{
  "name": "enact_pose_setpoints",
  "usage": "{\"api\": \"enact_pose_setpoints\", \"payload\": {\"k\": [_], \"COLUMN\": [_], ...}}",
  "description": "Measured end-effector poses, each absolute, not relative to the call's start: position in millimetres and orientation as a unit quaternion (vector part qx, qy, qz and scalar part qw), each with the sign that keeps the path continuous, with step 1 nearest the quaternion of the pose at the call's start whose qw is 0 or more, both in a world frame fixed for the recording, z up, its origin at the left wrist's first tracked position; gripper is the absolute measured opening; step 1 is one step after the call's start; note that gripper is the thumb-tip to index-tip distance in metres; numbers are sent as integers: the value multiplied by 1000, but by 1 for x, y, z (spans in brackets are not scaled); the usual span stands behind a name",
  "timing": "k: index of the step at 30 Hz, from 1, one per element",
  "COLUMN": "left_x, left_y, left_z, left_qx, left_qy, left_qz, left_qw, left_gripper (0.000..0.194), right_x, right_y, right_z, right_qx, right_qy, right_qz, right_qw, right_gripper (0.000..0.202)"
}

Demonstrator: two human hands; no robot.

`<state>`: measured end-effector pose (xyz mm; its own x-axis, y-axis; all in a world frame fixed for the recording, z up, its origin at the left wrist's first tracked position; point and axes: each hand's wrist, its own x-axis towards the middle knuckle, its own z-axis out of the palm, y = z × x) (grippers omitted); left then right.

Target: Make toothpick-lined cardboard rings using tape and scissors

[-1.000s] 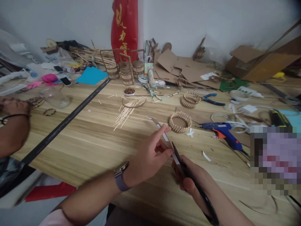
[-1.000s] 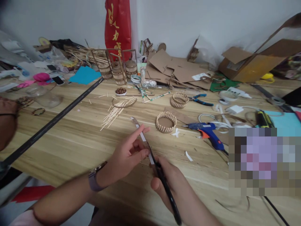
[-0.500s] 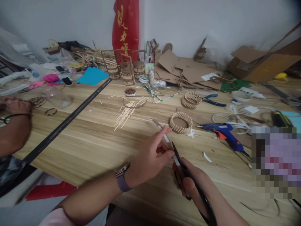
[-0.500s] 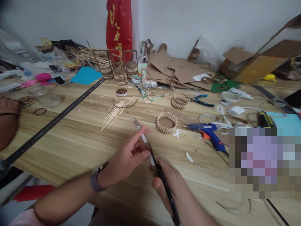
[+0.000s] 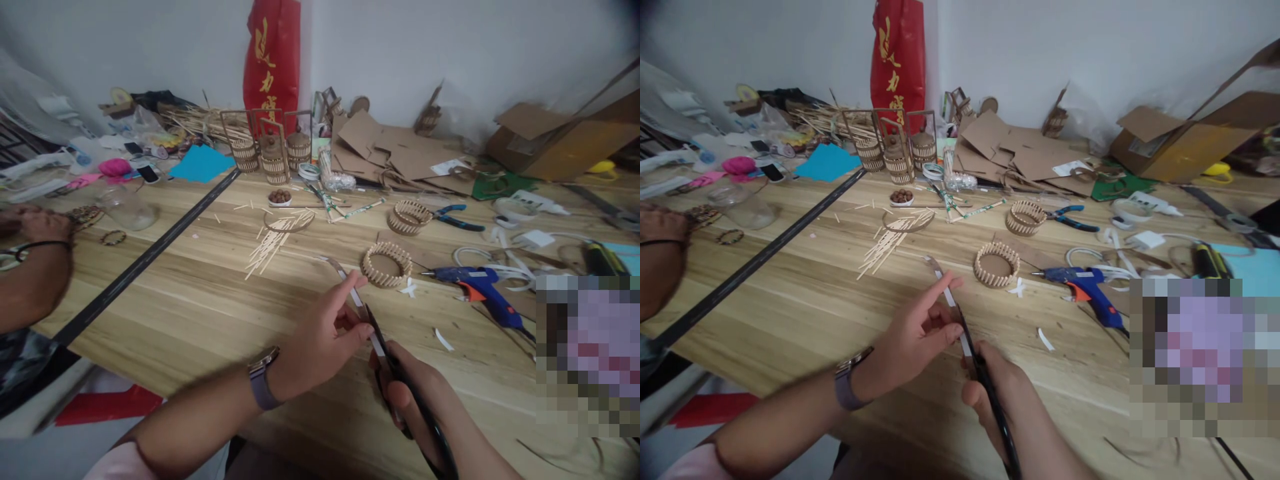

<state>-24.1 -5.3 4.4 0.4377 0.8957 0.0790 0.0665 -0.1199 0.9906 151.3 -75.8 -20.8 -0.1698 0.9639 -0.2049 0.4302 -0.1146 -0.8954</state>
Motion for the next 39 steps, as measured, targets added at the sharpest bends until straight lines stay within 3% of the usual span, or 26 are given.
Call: {"api": "enact_pose_setpoints", "payload": {"k": [7, 10, 14, 17, 23, 39], "left_x": [-24, -22, -18, -16, -18, -19], "left_y": [-7, -8, -4, 2, 6, 3], "left_z": [0, 0, 0, -1, 5, -3], "left_qx": [615, 577, 523, 475, 490, 561], "left_qy": [349, 336, 355, 384, 379, 356], "left_qz": [385, 406, 464, 452, 357, 350], "left_qw": [594, 624, 621, 650, 699, 660], "left_gripper": [76, 81, 63, 40, 39, 25], "right_x": [152, 152, 154, 156, 155, 152], "right_y": [-77, -77, -77, -77, -73, -73], "right_z": [-36, -38, -33, -28, -24, -14], "right_qx": [-618, -613, -606, -603, -580, -539], "right_qy": [-578, -589, -640, -676, -711, -723], "right_qz": [454, 432, 361, 311, 283, 328], "right_qw": [280, 302, 306, 287, 279, 282], "right_gripper": [76, 66, 54, 61, 70, 78]}}
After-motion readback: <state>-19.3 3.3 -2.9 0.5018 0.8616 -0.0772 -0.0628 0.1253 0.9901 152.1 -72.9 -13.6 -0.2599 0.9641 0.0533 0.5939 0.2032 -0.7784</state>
